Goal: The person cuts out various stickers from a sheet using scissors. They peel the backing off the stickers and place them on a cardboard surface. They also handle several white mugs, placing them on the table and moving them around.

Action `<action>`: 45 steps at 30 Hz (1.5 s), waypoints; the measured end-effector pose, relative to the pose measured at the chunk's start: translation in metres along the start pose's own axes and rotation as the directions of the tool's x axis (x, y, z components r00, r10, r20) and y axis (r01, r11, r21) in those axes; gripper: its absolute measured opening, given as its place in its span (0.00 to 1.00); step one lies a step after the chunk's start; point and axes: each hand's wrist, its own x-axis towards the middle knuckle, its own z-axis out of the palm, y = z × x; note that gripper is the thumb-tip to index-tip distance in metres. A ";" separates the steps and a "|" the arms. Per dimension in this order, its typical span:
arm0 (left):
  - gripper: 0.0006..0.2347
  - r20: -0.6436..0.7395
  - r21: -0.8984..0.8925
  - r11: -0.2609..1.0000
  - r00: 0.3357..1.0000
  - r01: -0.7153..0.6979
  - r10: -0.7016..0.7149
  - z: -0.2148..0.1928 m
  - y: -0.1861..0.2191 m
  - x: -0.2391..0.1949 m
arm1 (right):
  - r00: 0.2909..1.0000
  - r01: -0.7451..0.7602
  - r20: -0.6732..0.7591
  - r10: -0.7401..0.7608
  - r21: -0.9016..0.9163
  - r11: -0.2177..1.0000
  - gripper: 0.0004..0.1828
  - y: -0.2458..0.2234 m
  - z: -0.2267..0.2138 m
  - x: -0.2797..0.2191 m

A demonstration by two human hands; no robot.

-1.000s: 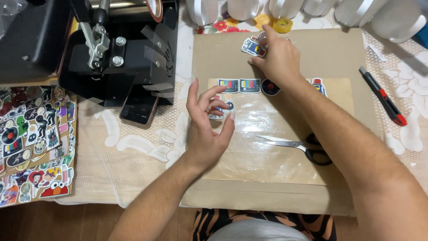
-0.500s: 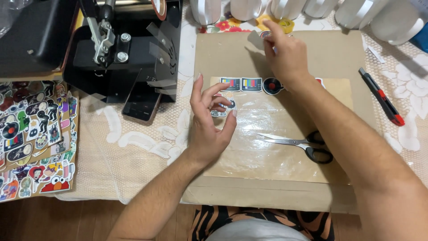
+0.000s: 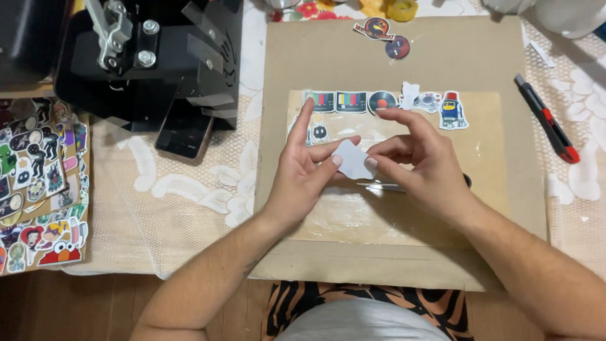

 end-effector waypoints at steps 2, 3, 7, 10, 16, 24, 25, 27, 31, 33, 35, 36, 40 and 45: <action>0.39 -0.022 0.009 1.000 1.000 0.007 -0.006 0.003 0.001 -0.002 | 1.000 0.009 -0.022 -0.010 -0.032 0.999 0.30 0.000 0.003 -0.002; 0.39 -0.034 0.018 1.000 0.999 0.013 -0.012 0.005 0.002 -0.002 | 0.998 0.018 -0.052 -0.021 -0.067 0.998 0.29 -0.001 0.004 -0.003; 0.41 -0.064 0.075 0.994 0.995 0.083 -0.078 0.007 0.001 -0.004 | 0.965 0.214 -0.102 -0.241 -0.225 0.951 0.26 0.010 0.005 -0.003; 0.40 -0.078 0.063 0.997 0.997 0.032 -0.027 0.007 -0.005 -0.008 | 0.802 0.475 -0.053 -0.595 -0.549 0.688 0.22 0.019 0.007 -0.012; 0.39 -0.092 -0.040 0.991 0.988 -0.129 0.125 0.005 -0.005 -0.013 | 0.548 0.514 0.191 -0.815 -0.845 0.148 0.26 0.020 0.027 -0.029; 0.38 -0.070 -0.072 0.993 0.994 -0.093 0.088 0.005 -0.005 -0.017 | 0.598 0.378 0.219 -0.771 -0.925 0.031 0.29 0.011 0.032 -0.026; 0.38 -0.068 -0.074 0.993 0.994 -0.094 0.089 0.006 -0.005 -0.016 | 0.598 0.378 0.220 -0.771 -0.926 0.029 0.29 0.011 0.032 -0.026; 0.39 -0.066 -0.085 0.990 0.992 -0.110 0.105 0.006 -0.005 -0.017 | 0.595 0.378 0.226 -0.771 -0.925 0.021 0.29 0.010 0.033 -0.026; 0.37 -0.055 -0.006 0.994 0.992 -0.110 0.109 0.007 -0.002 -0.018 | 0.596 0.372 0.219 -0.773 -0.928 0.025 0.30 0.012 0.035 -0.024; 0.38 -0.061 -0.003 0.994 0.993 -0.106 0.106 0.007 -0.001 -0.018 | 0.602 0.372 0.215 -0.769 -0.928 0.032 0.30 0.011 0.035 -0.024; 0.38 -0.092 -0.001 0.995 0.991 -0.102 0.101 0.008 0.003 -0.016 | 0.614 0.384 0.214 -0.760 -0.922 0.050 0.31 0.015 0.035 -0.026; 0.39 -0.122 0.001 0.995 0.988 -0.096 0.096 0.008 0.005 -0.015 | 0.626 0.394 0.213 -0.751 -0.917 0.069 0.33 0.016 0.036 -0.027; 0.40 -0.154 0.040 0.995 0.984 -0.089 0.094 0.004 0.004 -0.013 | 0.651 0.429 0.196 -0.733 -0.892 0.142 0.33 0.018 0.035 -0.029; 0.38 -0.200 0.115 0.986 0.970 -0.117 0.139 -0.001 -0.005 -0.010 | 0.708 0.510 0.190 -0.680 -0.804 0.306 0.34 0.023 0.031 -0.030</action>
